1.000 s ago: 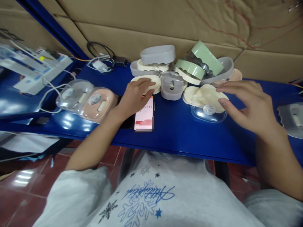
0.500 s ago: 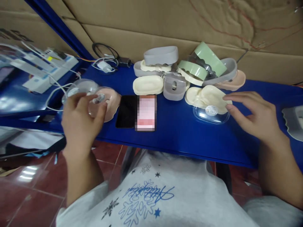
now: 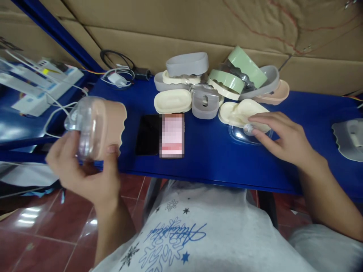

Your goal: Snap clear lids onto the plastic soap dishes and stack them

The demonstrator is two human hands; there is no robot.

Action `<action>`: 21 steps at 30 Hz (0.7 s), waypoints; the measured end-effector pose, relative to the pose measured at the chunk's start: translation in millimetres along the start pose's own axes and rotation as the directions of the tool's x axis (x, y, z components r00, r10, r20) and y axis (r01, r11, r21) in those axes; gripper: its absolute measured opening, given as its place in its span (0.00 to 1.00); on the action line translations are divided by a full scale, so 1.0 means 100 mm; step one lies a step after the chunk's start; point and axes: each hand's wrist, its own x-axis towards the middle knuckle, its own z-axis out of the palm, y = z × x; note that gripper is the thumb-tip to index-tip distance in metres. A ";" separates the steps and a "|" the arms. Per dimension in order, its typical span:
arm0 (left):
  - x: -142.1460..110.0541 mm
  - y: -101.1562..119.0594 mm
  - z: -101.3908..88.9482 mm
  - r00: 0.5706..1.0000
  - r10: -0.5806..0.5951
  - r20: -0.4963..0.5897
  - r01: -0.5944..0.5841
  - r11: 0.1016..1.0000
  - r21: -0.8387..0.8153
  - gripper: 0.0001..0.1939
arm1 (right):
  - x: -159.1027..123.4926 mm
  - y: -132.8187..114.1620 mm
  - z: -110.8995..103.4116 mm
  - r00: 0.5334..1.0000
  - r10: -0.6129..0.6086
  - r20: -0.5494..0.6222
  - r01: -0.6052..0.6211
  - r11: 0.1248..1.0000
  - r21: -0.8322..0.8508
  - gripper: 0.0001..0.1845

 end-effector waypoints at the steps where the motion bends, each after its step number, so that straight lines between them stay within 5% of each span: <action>1: 0.02 0.15 0.05 0.983 0.149 -0.105 -0.160 0.982 -0.100 0.40 | 0.01 -0.06 0.03 1.000 0.006 0.024 -0.007 0.999 0.052 0.24; 3: 0.08 0.50 0.21 0.946 0.305 -0.110 -0.324 0.883 -0.339 0.38 | 0.02 -0.18 0.12 0.995 0.014 0.098 -0.037 0.970 0.241 0.38; 5: 0.16 0.87 0.43 0.893 0.447 0.049 -0.354 0.765 -0.538 0.37 | 0.03 -0.29 0.24 0.990 0.018 0.142 -0.082 0.885 0.458 0.52; 7: 0.22 1.16 0.67 0.765 0.615 0.192 -0.372 0.664 -0.649 0.34 | 0.04 -0.35 0.36 0.992 0.095 0.085 -0.127 0.795 0.593 0.55; 9: 0.24 1.33 0.92 0.704 0.672 0.229 -0.327 0.593 -0.736 0.32 | 0.06 -0.34 0.45 0.969 0.245 -0.025 -0.169 0.732 0.660 0.50; 12: 0.19 1.35 1.21 0.700 0.626 0.344 -0.088 0.553 -0.828 0.28 | 0.08 -0.25 0.51 0.910 0.403 -0.095 -0.192 0.614 0.765 0.42; 16: 0.12 1.22 1.35 0.662 0.465 0.588 0.268 0.585 -0.765 0.22 | 0.10 -0.21 0.47 0.898 0.440 -0.003 -0.199 0.412 0.889 0.41; 18: 0.22 1.21 1.35 0.683 0.423 0.596 0.268 0.613 -0.743 0.22 | 0.13 -0.24 0.43 0.865 0.491 0.107 -0.261 0.256 0.931 0.39; 21: 0.62 1.26 1.41 0.741 0.500 0.449 0.012 0.658 -0.753 0.22 | 0.18 -0.29 0.37 0.756 0.593 0.277 -0.344 0.000 0.939 0.27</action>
